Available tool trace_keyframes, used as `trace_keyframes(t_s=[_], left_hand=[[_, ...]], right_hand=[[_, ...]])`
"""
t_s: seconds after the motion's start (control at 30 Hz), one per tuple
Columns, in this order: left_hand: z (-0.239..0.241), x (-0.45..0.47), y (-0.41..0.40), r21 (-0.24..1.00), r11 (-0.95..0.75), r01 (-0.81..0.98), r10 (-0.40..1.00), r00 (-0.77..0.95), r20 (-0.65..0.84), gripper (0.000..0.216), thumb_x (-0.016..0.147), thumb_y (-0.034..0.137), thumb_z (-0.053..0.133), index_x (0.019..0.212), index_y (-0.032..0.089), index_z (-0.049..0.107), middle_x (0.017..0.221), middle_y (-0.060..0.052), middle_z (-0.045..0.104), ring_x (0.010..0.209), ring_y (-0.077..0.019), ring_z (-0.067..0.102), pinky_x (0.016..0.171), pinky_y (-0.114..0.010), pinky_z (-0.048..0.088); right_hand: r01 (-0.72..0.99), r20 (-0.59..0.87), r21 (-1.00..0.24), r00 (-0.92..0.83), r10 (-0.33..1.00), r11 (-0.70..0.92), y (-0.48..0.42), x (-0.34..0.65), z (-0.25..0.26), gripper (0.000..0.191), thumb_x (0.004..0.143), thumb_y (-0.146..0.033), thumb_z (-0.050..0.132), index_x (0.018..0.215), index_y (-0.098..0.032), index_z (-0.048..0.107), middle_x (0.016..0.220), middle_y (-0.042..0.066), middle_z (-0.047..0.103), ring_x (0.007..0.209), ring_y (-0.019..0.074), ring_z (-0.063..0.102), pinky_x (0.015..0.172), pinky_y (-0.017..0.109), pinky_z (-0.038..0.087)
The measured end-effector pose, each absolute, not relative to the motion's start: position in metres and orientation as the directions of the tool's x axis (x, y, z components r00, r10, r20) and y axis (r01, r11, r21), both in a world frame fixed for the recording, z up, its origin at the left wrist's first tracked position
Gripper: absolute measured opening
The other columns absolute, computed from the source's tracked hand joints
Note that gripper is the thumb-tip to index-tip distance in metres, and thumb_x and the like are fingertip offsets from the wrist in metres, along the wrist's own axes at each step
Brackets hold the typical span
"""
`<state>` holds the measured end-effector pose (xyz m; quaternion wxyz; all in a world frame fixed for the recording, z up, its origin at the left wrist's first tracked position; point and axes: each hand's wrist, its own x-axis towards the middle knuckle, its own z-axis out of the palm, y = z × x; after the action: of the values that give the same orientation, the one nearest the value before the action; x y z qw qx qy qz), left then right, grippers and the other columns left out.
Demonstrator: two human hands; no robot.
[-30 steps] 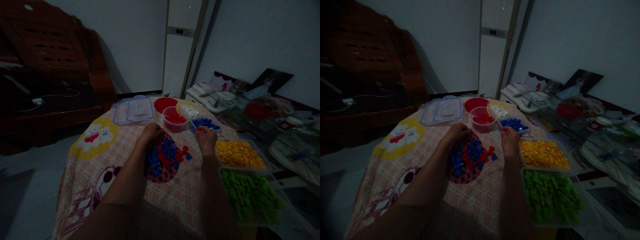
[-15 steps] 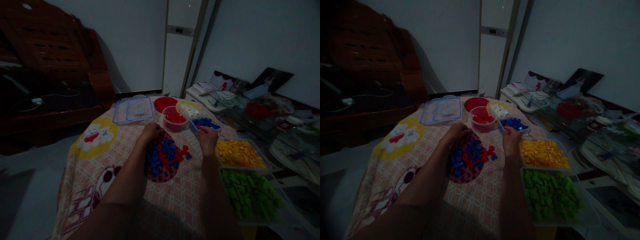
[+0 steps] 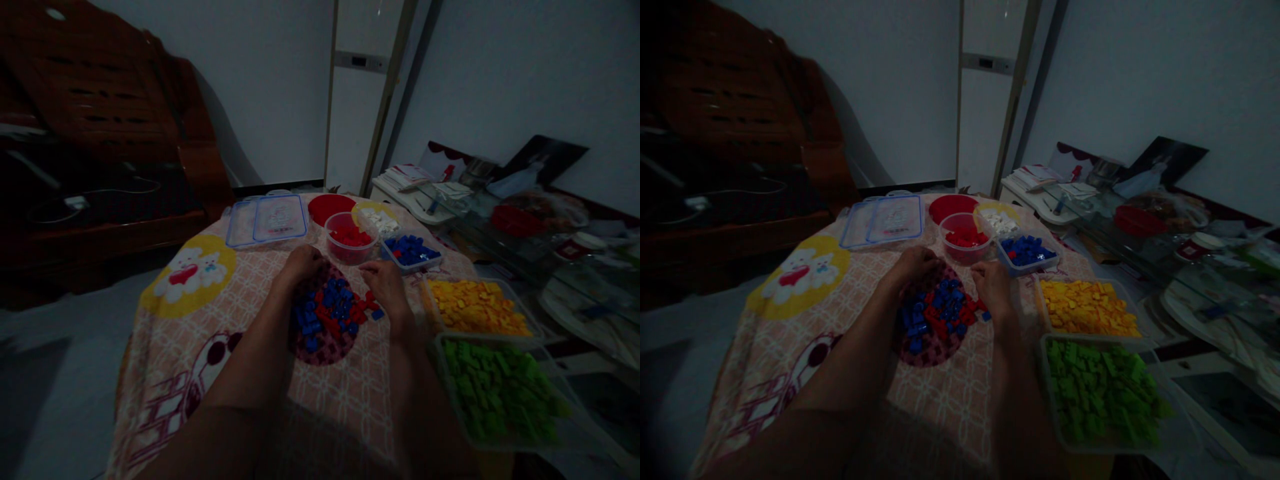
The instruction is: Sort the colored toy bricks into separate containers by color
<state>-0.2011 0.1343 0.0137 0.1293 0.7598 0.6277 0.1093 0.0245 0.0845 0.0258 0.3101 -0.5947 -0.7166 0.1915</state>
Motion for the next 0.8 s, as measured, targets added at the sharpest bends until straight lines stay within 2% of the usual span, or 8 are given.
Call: trace_keyframes(t_s=[0.13, 0.27, 0.47, 0.6, 0.8], left_hand=[[0.015, -0.201, 0.133, 0.352, -0.171, 0.920, 0.983, 0.181, 0.005, 0.030, 0.088, 0.027, 0.054, 0.093, 0.012, 0.079, 0.088, -0.012, 0.076, 0.078, -0.0204, 0.066, 0.073, -0.027, 0.046], [0.016, -0.201, 0.133, 0.349, -0.165, 0.922, 0.984, 0.177, -0.003, 0.029, 0.087, 0.027, 0.055, 0.094, 0.012, 0.079, 0.089, -0.012, 0.076, 0.080, -0.0211, 0.067, 0.074, -0.027, 0.046], [0.015, -0.201, 0.134, 0.339, -0.178, 0.924, 0.982, 0.187, 0.006, 0.032, 0.089, 0.030, 0.054, 0.096, 0.012, 0.079, 0.092, -0.012, 0.076, 0.082, -0.0215, 0.067, 0.076, -0.027, 0.046], [0.015, -0.201, 0.134, 0.352, -0.159, 0.922, 0.985, 0.175, -0.012, 0.031, 0.088, 0.030, 0.055, 0.094, 0.013, 0.080, 0.090, -0.012, 0.076, 0.081, -0.0210, 0.067, 0.075, -0.026, 0.047], [0.014, -0.202, 0.135, 0.356, -0.171, 0.919, 0.982, 0.186, -0.009, 0.031, 0.088, 0.030, 0.054, 0.094, 0.013, 0.079, 0.090, -0.011, 0.076, 0.080, -0.0203, 0.066, 0.074, -0.026, 0.046]], right_hand=[[0.817, 0.078, -0.530, -0.221, 0.972, 0.228, 0.078, 0.016, 0.026, 0.019, 0.080, -0.017, 0.060, 0.079, -0.021, 0.079, 0.081, 0.004, 0.076, 0.082, 0.0179, 0.070, 0.075, 0.024, 0.049], [0.865, -0.063, -0.461, -0.255, 0.965, 0.199, 0.072, 0.018, 0.027, 0.016, 0.074, -0.014, 0.065, 0.076, -0.023, 0.079, 0.077, 0.003, 0.075, 0.081, 0.0192, 0.070, 0.069, 0.024, 0.047], [0.893, -0.094, -0.377, -0.301, 0.949, 0.245, 0.071, 0.013, 0.027, 0.020, 0.074, -0.013, 0.066, 0.085, -0.023, 0.079, 0.088, 0.006, 0.077, 0.092, 0.0219, 0.070, 0.078, 0.027, 0.048], [0.887, -0.096, -0.407, -0.277, 0.956, 0.216, 0.076, 0.015, 0.021, 0.022, 0.075, -0.010, 0.062, 0.084, -0.021, 0.079, 0.087, 0.006, 0.077, 0.088, 0.0201, 0.070, 0.076, 0.027, 0.048], [0.817, -0.028, -0.546, -0.235, 0.971, 0.182, 0.078, 0.022, 0.017, 0.026, 0.072, -0.005, 0.056, 0.079, -0.020, 0.077, 0.080, 0.003, 0.074, 0.077, 0.0176, 0.070, 0.071, 0.025, 0.048]])
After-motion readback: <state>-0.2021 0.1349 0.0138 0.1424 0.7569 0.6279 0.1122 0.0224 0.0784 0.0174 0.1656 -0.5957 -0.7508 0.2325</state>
